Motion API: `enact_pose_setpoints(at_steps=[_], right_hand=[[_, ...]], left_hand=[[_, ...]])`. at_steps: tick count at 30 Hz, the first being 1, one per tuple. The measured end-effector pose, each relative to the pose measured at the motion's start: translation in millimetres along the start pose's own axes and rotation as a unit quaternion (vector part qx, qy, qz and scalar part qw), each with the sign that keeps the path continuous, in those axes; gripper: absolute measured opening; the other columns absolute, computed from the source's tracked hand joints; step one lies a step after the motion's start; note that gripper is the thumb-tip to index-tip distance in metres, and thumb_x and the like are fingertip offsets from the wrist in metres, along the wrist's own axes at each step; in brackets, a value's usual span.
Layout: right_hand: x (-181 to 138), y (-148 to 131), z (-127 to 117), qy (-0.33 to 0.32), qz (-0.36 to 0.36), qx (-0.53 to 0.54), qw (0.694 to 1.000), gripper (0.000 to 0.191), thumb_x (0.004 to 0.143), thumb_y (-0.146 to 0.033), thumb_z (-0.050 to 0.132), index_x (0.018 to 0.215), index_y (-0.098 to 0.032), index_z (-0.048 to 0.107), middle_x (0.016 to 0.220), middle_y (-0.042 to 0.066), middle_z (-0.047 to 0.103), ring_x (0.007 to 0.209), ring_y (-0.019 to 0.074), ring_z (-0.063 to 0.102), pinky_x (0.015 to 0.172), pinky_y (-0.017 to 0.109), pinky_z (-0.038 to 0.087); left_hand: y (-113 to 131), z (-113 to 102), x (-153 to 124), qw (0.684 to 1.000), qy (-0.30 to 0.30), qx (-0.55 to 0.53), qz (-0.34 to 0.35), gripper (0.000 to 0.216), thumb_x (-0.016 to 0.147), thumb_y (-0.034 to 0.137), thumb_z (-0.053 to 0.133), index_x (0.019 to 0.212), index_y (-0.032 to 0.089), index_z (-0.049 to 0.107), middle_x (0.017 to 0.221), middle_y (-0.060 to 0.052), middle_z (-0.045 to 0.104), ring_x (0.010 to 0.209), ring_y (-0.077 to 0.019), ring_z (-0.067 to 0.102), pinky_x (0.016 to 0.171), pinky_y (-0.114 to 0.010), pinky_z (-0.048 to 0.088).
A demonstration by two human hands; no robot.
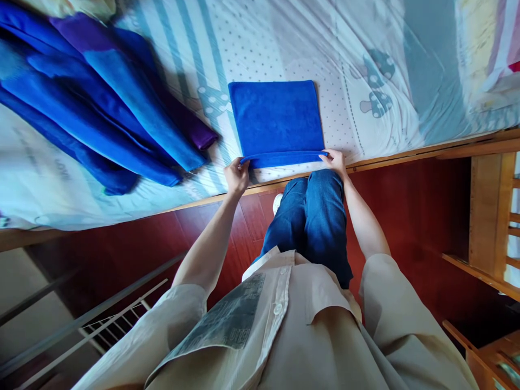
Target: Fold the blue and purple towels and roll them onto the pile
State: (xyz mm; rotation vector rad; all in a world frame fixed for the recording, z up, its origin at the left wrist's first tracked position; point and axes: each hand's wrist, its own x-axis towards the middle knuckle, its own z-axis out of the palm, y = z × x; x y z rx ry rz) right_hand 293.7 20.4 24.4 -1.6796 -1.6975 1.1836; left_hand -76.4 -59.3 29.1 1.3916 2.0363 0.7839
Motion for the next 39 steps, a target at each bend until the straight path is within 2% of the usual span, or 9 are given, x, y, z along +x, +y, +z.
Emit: enact_pose_setpoints(at_steps=[2, 5, 7, 11, 16, 24, 33, 36, 39], right_hand=[[4, 8, 4, 0.013, -0.007, 0.011, 1.000, 0.049, 0.084, -0.071, 0.072, 0.084, -0.022, 0.072, 0.079, 0.006, 0.070, 0.082, 0.0262, 0.069, 0.085, 0.044, 0.064], [9, 15, 6, 0.024, -0.017, -0.010, 1.000, 0.060, 0.083, -0.081, 0.070, 0.065, -0.026, 0.054, 0.061, 0.000, 0.046, 0.068, 0.0209, 0.057, 0.078, 0.040, 0.062], [11, 16, 6, 0.033, -0.024, -0.026, 0.999, 0.067, 0.084, -0.084, 0.067, 0.062, -0.026, 0.042, 0.060, -0.003, 0.034, 0.064, 0.0174, 0.048, 0.073, 0.037, 0.057], [11, 11, 6, 0.042, -0.029, -0.061, 0.997, 0.072, 0.089, -0.088, 0.056, 0.063, -0.026, 0.032, 0.062, -0.003, 0.028, 0.061, 0.0143, 0.036, 0.066, 0.032, 0.047], [12, 5, 4, 0.033, -0.025, -0.101, 0.994, 0.071, 0.089, -0.088, 0.056, 0.065, -0.026, 0.033, 0.060, -0.003, 0.030, 0.061, 0.0142, 0.034, 0.063, 0.031, 0.040], [13, -3, 5, 0.037, 0.018, -0.136, 0.990, 0.067, 0.092, -0.080, 0.060, 0.063, -0.025, 0.037, 0.059, -0.001, 0.037, 0.062, 0.0153, 0.039, 0.065, 0.032, 0.039], [12, -10, 3, 0.037, 0.025, -0.157, 0.987, 0.063, 0.094, -0.076, 0.061, 0.062, -0.024, 0.046, 0.058, 0.000, 0.044, 0.062, 0.0165, 0.044, 0.065, 0.032, 0.040], [11, -9, 2, 0.024, 0.010, -0.171, 0.985, 0.054, 0.097, -0.070, 0.060, 0.071, -0.022, 0.059, 0.064, 0.003, 0.057, 0.066, 0.0191, 0.055, 0.070, 0.033, 0.047], [7, -8, 0, 0.023, -0.029, -0.181, 0.983, 0.044, 0.102, -0.061, 0.057, 0.096, -0.020, 0.073, 0.086, 0.010, 0.072, 0.081, 0.0236, 0.066, 0.082, 0.037, 0.055]], left_hand=[[-1, 1, 1, 1.000, 0.013, -0.004, -0.017, 0.023, 0.099, 0.030, 0.057, 0.078, 0.021, 0.062, 0.067, -0.001, 0.062, 0.069, -0.0177, 0.060, 0.070, -0.028, 0.042], [-1, 2, 3, 0.999, 0.016, -0.004, -0.033, 0.037, 0.099, 0.033, 0.059, 0.066, 0.023, 0.046, 0.056, 0.003, 0.047, 0.060, -0.0147, 0.049, 0.064, -0.028, 0.034], [0, 1, 3, 0.999, 0.016, 0.001, -0.037, 0.041, 0.100, 0.034, 0.059, 0.064, 0.024, 0.040, 0.053, 0.004, 0.041, 0.058, -0.0143, 0.045, 0.063, -0.029, 0.031], [5, -3, -2, 0.999, 0.017, 0.008, -0.034, 0.042, 0.099, 0.033, 0.059, 0.063, 0.024, 0.038, 0.052, 0.005, 0.036, 0.055, -0.0137, 0.039, 0.062, -0.029, 0.028], [9, -6, -8, 0.999, 0.027, 0.003, -0.038, 0.041, 0.096, 0.033, 0.060, 0.064, 0.024, 0.037, 0.052, 0.005, 0.038, 0.053, -0.0132, 0.039, 0.061, -0.028, 0.029], [10, -3, -6, 0.997, 0.028, -0.010, -0.077, 0.020, 0.094, 0.033, 0.061, 0.077, 0.024, 0.054, 0.058, 0.004, 0.052, 0.056, -0.0147, 0.051, 0.063, -0.026, 0.038], [6, -1, -4, 0.996, 0.027, 0.025, -0.080, 0.024, 0.099, 0.037, 0.057, 0.079, 0.024, 0.055, 0.063, 0.001, 0.060, 0.063, -0.0174, 0.061, 0.068, -0.027, 0.043], [6, 1, -4, 0.996, 0.032, 0.023, -0.086, 0.021, 0.099, 0.039, 0.058, 0.084, 0.024, 0.057, 0.066, 0.000, 0.064, 0.067, -0.0180, 0.065, 0.070, -0.027, 0.047], [6, 2, -7, 0.995, 0.036, -0.002, -0.094, 0.013, 0.097, 0.036, 0.060, 0.099, 0.023, 0.061, 0.074, 0.000, 0.068, 0.067, -0.0165, 0.067, 0.070, -0.026, 0.051]])
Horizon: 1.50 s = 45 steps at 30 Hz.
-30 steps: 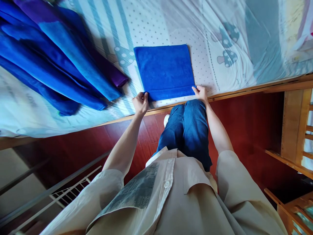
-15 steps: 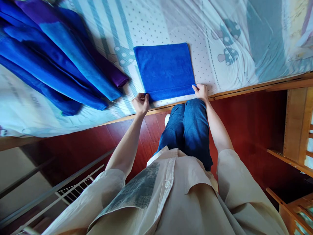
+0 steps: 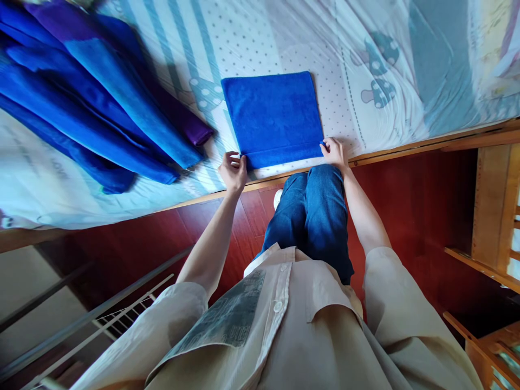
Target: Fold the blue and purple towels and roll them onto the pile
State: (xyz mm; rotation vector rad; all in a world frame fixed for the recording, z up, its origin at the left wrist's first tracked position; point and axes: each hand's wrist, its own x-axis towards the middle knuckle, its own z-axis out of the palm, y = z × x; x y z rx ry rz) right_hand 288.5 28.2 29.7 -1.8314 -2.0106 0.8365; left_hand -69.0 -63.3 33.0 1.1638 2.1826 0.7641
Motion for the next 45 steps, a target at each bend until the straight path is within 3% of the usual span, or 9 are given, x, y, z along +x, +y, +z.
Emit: enact_pose_setpoints(at_steps=[3, 6, 12, 17, 24, 30, 38, 42, 45], right_hand=[[-5, -2, -5, 0.019, -0.067, -0.012, 0.998, 0.041, 0.106, -0.051, 0.050, 0.123, -0.021, 0.074, 0.122, 0.015, 0.075, 0.108, 0.0278, 0.071, 0.101, 0.043, 0.057], [-8, -4, -11, 0.001, -0.138, -0.031, 0.990, 0.041, 0.109, -0.046, 0.045, 0.133, -0.028, 0.073, 0.143, 0.013, 0.069, 0.130, 0.0298, 0.065, 0.117, 0.049, 0.050], [2, -1, -14, -0.114, -0.241, -0.044, 0.963, 0.042, 0.104, -0.050, 0.058, 0.134, -0.028, 0.076, 0.145, 0.011, 0.071, 0.135, 0.0344, 0.064, 0.118, 0.058, 0.049], [7, -1, -12, -0.148, -0.235, -0.037, 0.960, 0.051, 0.097, -0.054, 0.068, 0.138, -0.025, 0.075, 0.146, 0.010, 0.071, 0.137, 0.0346, 0.063, 0.119, 0.056, 0.048], [0, -2, -7, -0.096, -0.164, -0.020, 0.981, 0.053, 0.088, -0.019, 0.056, 0.137, -0.024, 0.076, 0.144, 0.006, 0.072, 0.135, 0.0296, 0.068, 0.121, 0.052, 0.049], [-4, 0, -3, -0.065, -0.129, 0.018, 0.989, 0.053, 0.085, -0.014, 0.050, 0.127, -0.024, 0.080, 0.136, 0.005, 0.077, 0.129, 0.0269, 0.071, 0.120, 0.047, 0.052], [-8, 1, -6, -0.043, -0.101, 0.018, 0.994, 0.037, 0.096, -0.033, 0.056, 0.122, -0.023, 0.079, 0.123, 0.011, 0.080, 0.120, 0.0319, 0.072, 0.114, 0.048, 0.054], [-12, 5, 0, -0.020, -0.019, 0.080, 0.996, 0.042, 0.095, -0.054, 0.062, 0.117, -0.022, 0.077, 0.105, 0.010, 0.080, 0.102, 0.0289, 0.074, 0.098, 0.042, 0.061], [-14, 11, 7, -0.010, 0.035, 0.118, 0.992, 0.054, 0.093, -0.069, 0.061, 0.110, -0.020, 0.076, 0.088, 0.007, 0.076, 0.088, 0.0258, 0.073, 0.089, 0.039, 0.061]], left_hand=[[-4, -7, -5, 0.999, 0.010, -0.018, 0.030, 0.023, 0.097, 0.033, 0.060, 0.117, 0.022, 0.062, 0.100, -0.005, 0.075, 0.082, -0.0169, 0.072, 0.074, -0.027, 0.055], [-10, -20, -10, 0.991, -0.008, -0.006, 0.131, 0.030, 0.099, 0.036, 0.059, 0.124, 0.022, 0.065, 0.131, -0.013, 0.072, 0.121, -0.0234, 0.070, 0.098, -0.035, 0.058], [-20, -20, -3, 0.945, -0.172, 0.032, 0.275, 0.043, 0.100, 0.040, 0.057, 0.138, 0.023, 0.066, 0.153, -0.013, 0.063, 0.152, -0.0303, 0.051, 0.130, -0.053, 0.037], [-21, 0, 2, 0.953, -0.164, 0.036, 0.251, 0.053, 0.092, 0.027, 0.058, 0.145, 0.020, 0.065, 0.156, -0.013, 0.062, 0.153, -0.0307, 0.050, 0.131, -0.051, 0.035], [-18, 6, 7, 0.972, -0.121, 0.025, 0.200, 0.055, 0.082, 0.007, 0.052, 0.129, 0.024, 0.074, 0.143, -0.008, 0.072, 0.142, -0.0274, 0.060, 0.125, -0.048, 0.043], [-20, -1, 19, 0.980, -0.105, -0.055, 0.162, 0.036, 0.088, 0.014, 0.056, 0.115, 0.021, 0.079, 0.123, -0.008, 0.080, 0.127, -0.0248, 0.069, 0.118, -0.040, 0.049], [-13, -11, 17, 0.987, -0.115, -0.073, 0.087, 0.033, 0.095, 0.046, 0.063, 0.106, 0.018, 0.077, 0.101, -0.009, 0.078, 0.097, -0.0230, 0.071, 0.087, -0.030, 0.055], [-11, -16, 8, 0.989, -0.117, -0.078, 0.053, 0.034, 0.094, 0.052, 0.065, 0.095, 0.019, 0.069, 0.064, 0.002, 0.055, 0.063, -0.0153, 0.054, 0.063, -0.027, 0.043], [-9, -15, 3, 0.988, -0.120, -0.081, 0.053, 0.035, 0.097, 0.052, 0.061, 0.079, 0.022, 0.056, 0.058, 0.005, 0.040, 0.056, -0.0132, 0.041, 0.057, -0.028, 0.034]])
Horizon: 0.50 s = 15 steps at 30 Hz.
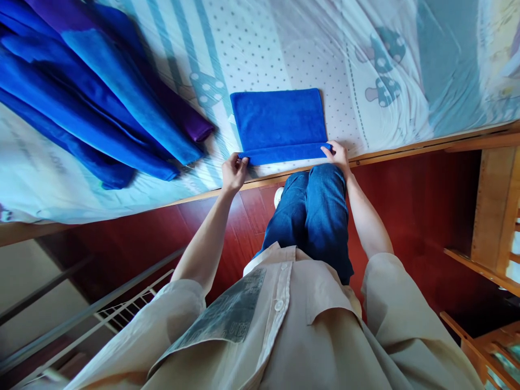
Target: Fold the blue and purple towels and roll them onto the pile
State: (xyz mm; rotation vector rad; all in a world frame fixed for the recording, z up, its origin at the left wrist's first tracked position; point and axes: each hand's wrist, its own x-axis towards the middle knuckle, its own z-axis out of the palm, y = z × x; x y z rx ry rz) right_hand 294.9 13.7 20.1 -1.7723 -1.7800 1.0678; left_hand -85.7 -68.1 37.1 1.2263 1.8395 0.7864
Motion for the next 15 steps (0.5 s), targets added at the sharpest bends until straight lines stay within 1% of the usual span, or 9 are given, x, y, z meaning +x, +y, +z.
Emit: enact_pose_setpoints(at_steps=[3, 5, 7, 11, 15], right_hand=[[1, 4, 2, 0.005, 0.009, 0.002, 1.000, 0.059, 0.091, -0.076, 0.060, 0.105, -0.020, 0.075, 0.085, 0.007, 0.073, 0.088, 0.0257, 0.072, 0.088, 0.039, 0.061], [3, 3, 0, 0.002, 0.003, -0.013, 1.000, 0.059, 0.091, -0.077, 0.060, 0.105, -0.021, 0.075, 0.087, 0.008, 0.074, 0.093, 0.0273, 0.073, 0.089, 0.039, 0.061], [3, 1, -2, -0.006, -0.002, -0.034, 0.999, 0.058, 0.092, -0.076, 0.060, 0.106, -0.022, 0.076, 0.088, 0.008, 0.074, 0.095, 0.0288, 0.073, 0.089, 0.040, 0.061], [1, -1, -6, -0.007, -0.026, -0.071, 0.997, 0.052, 0.097, -0.072, 0.058, 0.112, -0.025, 0.075, 0.090, 0.008, 0.076, 0.097, 0.0303, 0.073, 0.091, 0.040, 0.059], [1, 1, -6, -0.007, -0.041, -0.086, 0.995, 0.048, 0.101, -0.066, 0.056, 0.113, -0.024, 0.075, 0.096, 0.010, 0.077, 0.103, 0.0320, 0.073, 0.094, 0.041, 0.058]], left_hand=[[2, 5, -2, 1.000, 0.017, 0.010, 0.001, 0.044, 0.098, 0.054, 0.059, 0.070, 0.024, 0.042, 0.057, 0.005, 0.033, 0.058, -0.0136, 0.037, 0.057, -0.029, 0.032], [2, 8, -4, 0.999, 0.034, 0.021, -0.004, 0.047, 0.099, 0.054, 0.059, 0.069, 0.025, 0.038, 0.057, 0.004, 0.032, 0.059, -0.0141, 0.036, 0.058, -0.029, 0.031], [1, 10, -7, 0.998, 0.045, 0.030, -0.010, 0.045, 0.099, 0.051, 0.059, 0.069, 0.025, 0.037, 0.058, 0.004, 0.033, 0.060, -0.0142, 0.037, 0.059, -0.029, 0.031], [-2, 10, -11, 0.998, 0.049, 0.040, -0.019, 0.040, 0.098, 0.041, 0.060, 0.069, 0.024, 0.040, 0.058, 0.004, 0.037, 0.061, -0.0141, 0.041, 0.062, -0.029, 0.033], [-2, 9, -12, 0.997, 0.053, 0.043, -0.019, 0.039, 0.098, 0.039, 0.060, 0.069, 0.024, 0.040, 0.058, 0.003, 0.039, 0.062, -0.0142, 0.043, 0.062, -0.029, 0.034]])
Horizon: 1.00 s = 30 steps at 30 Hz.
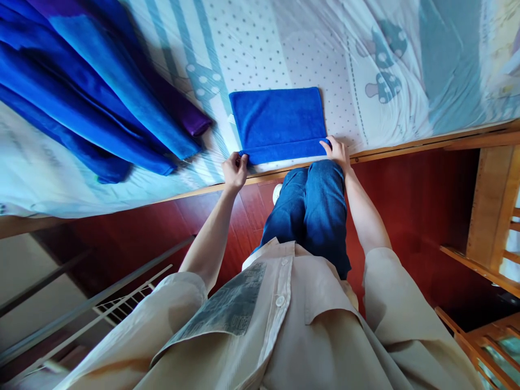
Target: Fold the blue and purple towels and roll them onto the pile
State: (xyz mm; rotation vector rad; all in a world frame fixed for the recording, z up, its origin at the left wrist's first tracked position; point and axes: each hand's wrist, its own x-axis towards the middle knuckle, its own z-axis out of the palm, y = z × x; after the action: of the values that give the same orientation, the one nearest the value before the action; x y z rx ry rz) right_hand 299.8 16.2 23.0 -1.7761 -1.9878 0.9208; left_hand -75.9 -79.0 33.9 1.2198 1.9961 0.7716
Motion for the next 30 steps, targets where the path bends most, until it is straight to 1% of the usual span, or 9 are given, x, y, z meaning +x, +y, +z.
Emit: enact_pose_setpoints(at_steps=[3, 8, 14, 18, 23, 26, 28, 30], right_hand=[[2, 3, 3, -0.008, 0.008, -0.001, 1.000, 0.049, 0.101, -0.067, 0.056, 0.111, -0.023, 0.076, 0.094, 0.011, 0.077, 0.101, 0.0324, 0.073, 0.092, 0.041, 0.058], [2, 8, 6, -0.006, 0.014, 0.008, 1.000, 0.055, 0.099, -0.074, 0.054, 0.110, -0.024, 0.075, 0.086, 0.008, 0.074, 0.095, 0.0298, 0.073, 0.089, 0.039, 0.059], [1, 5, 4, -0.007, 0.018, 0.018, 1.000, 0.057, 0.097, -0.077, 0.054, 0.106, -0.024, 0.075, 0.082, 0.008, 0.072, 0.091, 0.0289, 0.072, 0.088, 0.039, 0.059], [1, 2, 3, -0.004, 0.028, 0.018, 0.999, 0.058, 0.095, -0.078, 0.055, 0.102, -0.024, 0.075, 0.078, 0.007, 0.069, 0.087, 0.0279, 0.071, 0.086, 0.039, 0.059], [0, -2, 1, -0.005, 0.045, 0.005, 0.999, 0.061, 0.095, -0.079, 0.055, 0.098, -0.021, 0.074, 0.074, 0.005, 0.067, 0.076, 0.0233, 0.065, 0.082, 0.037, 0.059], [-3, -5, -1, -0.014, 0.036, -0.015, 0.999, 0.060, 0.099, -0.076, 0.052, 0.104, -0.021, 0.076, 0.080, 0.007, 0.070, 0.078, 0.0239, 0.067, 0.084, 0.039, 0.059], [-7, -6, -3, -0.012, 0.009, -0.041, 0.999, 0.057, 0.102, -0.071, 0.051, 0.112, -0.022, 0.076, 0.091, 0.009, 0.074, 0.087, 0.0259, 0.070, 0.090, 0.040, 0.060], [-12, -7, -3, 0.001, -0.032, -0.071, 0.997, 0.053, 0.105, -0.065, 0.049, 0.124, -0.023, 0.074, 0.106, 0.012, 0.077, 0.100, 0.0280, 0.072, 0.098, 0.042, 0.059]], left_hand=[[1, 0, 0, 1.000, 0.002, -0.001, -0.002, 0.039, 0.098, 0.041, 0.061, 0.069, 0.024, 0.042, 0.059, 0.003, 0.040, 0.063, -0.0143, 0.045, 0.062, -0.028, 0.035], [2, 0, 1, 1.000, 0.001, -0.009, -0.001, 0.038, 0.098, 0.043, 0.061, 0.071, 0.024, 0.044, 0.060, 0.004, 0.041, 0.062, -0.0139, 0.044, 0.062, -0.028, 0.036], [2, -1, 1, 1.000, 0.001, -0.017, 0.002, 0.033, 0.098, 0.043, 0.061, 0.074, 0.023, 0.049, 0.061, 0.004, 0.044, 0.061, -0.0135, 0.045, 0.062, -0.028, 0.035], [1, -1, 0, 0.999, 0.005, -0.030, 0.017, 0.026, 0.097, 0.043, 0.062, 0.082, 0.022, 0.057, 0.064, 0.004, 0.052, 0.060, -0.0133, 0.050, 0.064, -0.027, 0.039], [-1, 2, 0, 0.998, 0.022, -0.050, 0.015, 0.025, 0.094, 0.046, 0.067, 0.097, 0.022, 0.063, 0.066, 0.004, 0.057, 0.061, -0.0134, 0.054, 0.063, -0.025, 0.042], [-4, 3, 0, 0.997, 0.028, -0.072, 0.026, 0.027, 0.094, 0.047, 0.069, 0.105, 0.022, 0.062, 0.068, 0.003, 0.059, 0.059, -0.0127, 0.054, 0.062, -0.025, 0.043], [-7, 4, 0, 0.996, 0.028, -0.082, 0.033, 0.031, 0.094, 0.047, 0.070, 0.110, 0.023, 0.062, 0.073, 0.003, 0.060, 0.060, -0.0125, 0.056, 0.062, -0.024, 0.045], [-9, 4, -1, 0.996, 0.028, -0.078, 0.038, 0.034, 0.093, 0.047, 0.071, 0.115, 0.023, 0.062, 0.080, 0.001, 0.064, 0.065, -0.0133, 0.060, 0.066, -0.025, 0.050]])
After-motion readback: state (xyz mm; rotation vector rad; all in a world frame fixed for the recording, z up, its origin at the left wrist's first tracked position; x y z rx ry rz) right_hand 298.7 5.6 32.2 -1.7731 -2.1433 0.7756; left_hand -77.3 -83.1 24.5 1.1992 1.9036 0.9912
